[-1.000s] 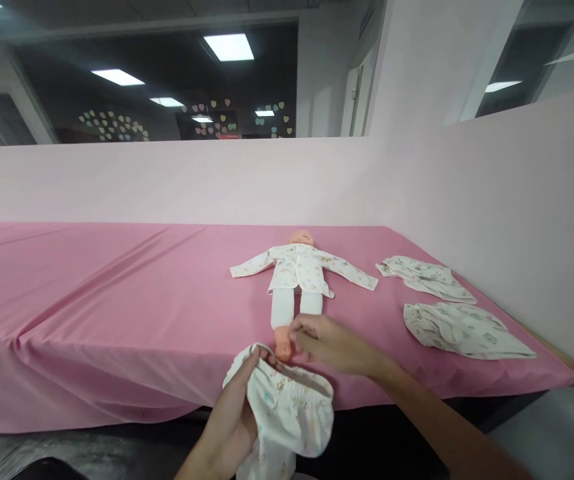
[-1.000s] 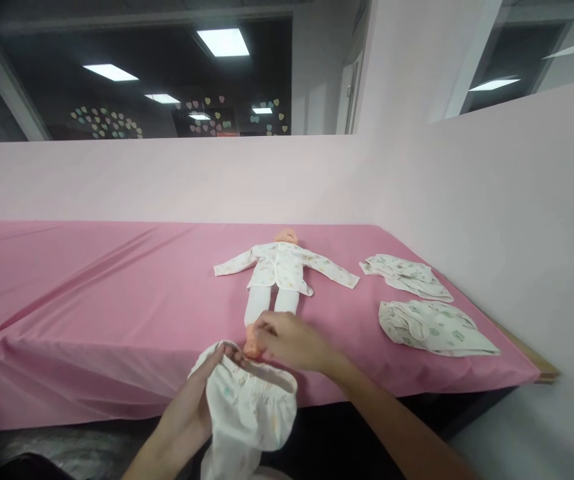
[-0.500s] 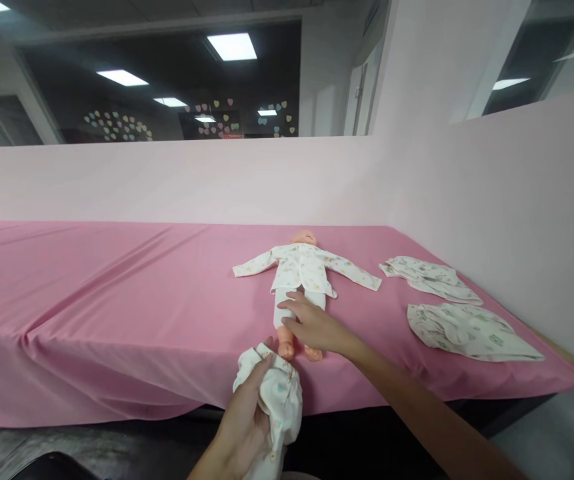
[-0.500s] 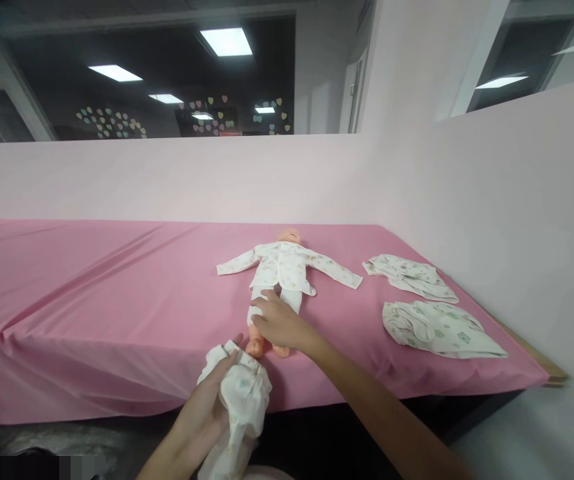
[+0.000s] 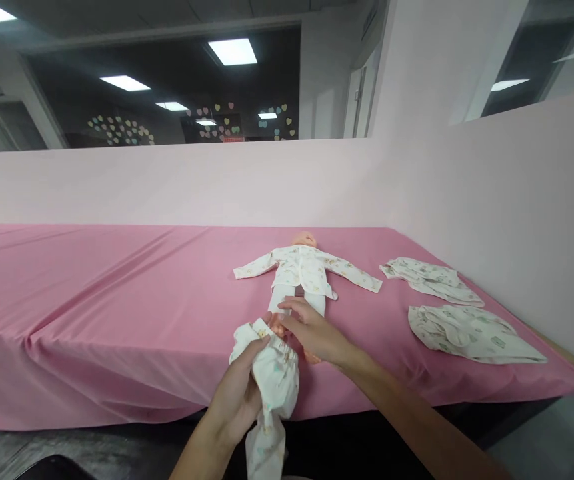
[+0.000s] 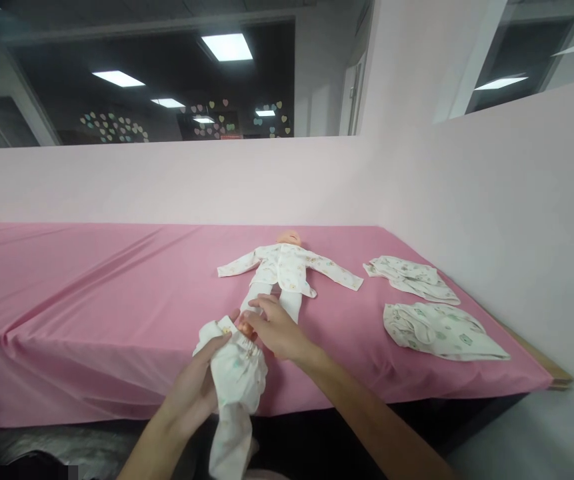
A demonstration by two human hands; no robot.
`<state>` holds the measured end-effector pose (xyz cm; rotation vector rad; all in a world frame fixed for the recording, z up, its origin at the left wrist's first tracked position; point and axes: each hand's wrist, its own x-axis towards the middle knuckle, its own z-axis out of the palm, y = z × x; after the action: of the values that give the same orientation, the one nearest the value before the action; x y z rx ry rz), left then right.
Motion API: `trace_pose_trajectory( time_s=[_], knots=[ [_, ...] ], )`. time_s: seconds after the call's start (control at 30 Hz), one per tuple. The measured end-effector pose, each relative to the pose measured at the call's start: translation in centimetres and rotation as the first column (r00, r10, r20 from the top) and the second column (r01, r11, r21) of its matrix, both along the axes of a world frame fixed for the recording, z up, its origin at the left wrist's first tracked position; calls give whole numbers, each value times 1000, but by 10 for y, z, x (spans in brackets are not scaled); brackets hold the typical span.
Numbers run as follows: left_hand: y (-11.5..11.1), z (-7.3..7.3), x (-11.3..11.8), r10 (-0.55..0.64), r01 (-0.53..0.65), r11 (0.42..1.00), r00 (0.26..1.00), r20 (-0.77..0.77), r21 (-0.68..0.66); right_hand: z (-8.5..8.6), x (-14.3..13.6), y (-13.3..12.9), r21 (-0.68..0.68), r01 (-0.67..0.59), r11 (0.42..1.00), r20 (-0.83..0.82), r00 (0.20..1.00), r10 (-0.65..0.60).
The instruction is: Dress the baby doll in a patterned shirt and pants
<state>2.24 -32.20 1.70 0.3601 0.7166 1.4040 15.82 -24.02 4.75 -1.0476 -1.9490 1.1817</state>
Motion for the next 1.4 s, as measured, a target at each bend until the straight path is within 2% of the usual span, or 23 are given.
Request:
trace_pose_trajectory(
  time_s=[0.07, 0.17, 0.3, 0.4, 0.5, 0.6, 0.7, 0.87, 0.97, 1.07, 1.13, 1.27, 1.33, 1.4],
  knots=[
    [8, 9, 2, 29, -31, 998, 999, 32, 46, 4, -2, -7, 60, -21, 998, -8, 1000, 22],
    [16, 17, 6, 48, -53, 994, 997, 61, 95, 3, 0, -20, 128, 23, 991, -51, 999, -17],
    [16, 19, 10, 33, -52, 986, 992, 118, 161, -7, 8, -34, 61, 95, 994, -126, 988, -87],
    [13, 19, 12, 22, -45, 982, 991, 128, 186, -10, 13, -37, -65, 1, 998, -187, 982, -13],
    [12, 17, 14, 9, -30, 982, 994, 113, 187, -4, 14, -39, -113, -139, 984, -255, 961, 106],
    [11, 15, 16, -42, 24, 979, 995, 85, 202, 4, 12, -42, -107, -181, 978, -199, 967, 157],
    [10, 14, 18, -80, 67, 979, 995, 64, 195, 4, 10, -45, -105, -123, 987, -110, 988, 112],
    [11, 12, 21, -63, 49, 980, 996, 69, 192, -2, 7, -45, -86, -53, 995, -57, 997, 48],
    [13, 8, 21, -28, 16, 987, 997, 73, 157, -1, 8, -42, -11, -53, 999, -32, 998, 53],
    [12, 8, 21, -9, -5, 987, 996, 88, 159, 2, 9, -37, 208, 58, 976, -37, 998, -52],
    [9, 11, 21, -8, -8, 982, 996, 88, 187, 4, 9, -32, 267, 108, 958, -39, 994, -101],
    [6, 17, 22, -9, -7, 976, 997, 71, 217, 5, 4, -15, 98, 114, 989, -107, 989, -104],
    [8, 15, 21, 0, -15, 980, 997, 77, 200, 2, 1, -3, 10, 135, 991, -141, 981, -132],
    [12, 11, 20, 11, -24, 983, 998, 69, 181, -5, -2, 8, -18, 155, 988, -137, 978, -156]
  ],
)
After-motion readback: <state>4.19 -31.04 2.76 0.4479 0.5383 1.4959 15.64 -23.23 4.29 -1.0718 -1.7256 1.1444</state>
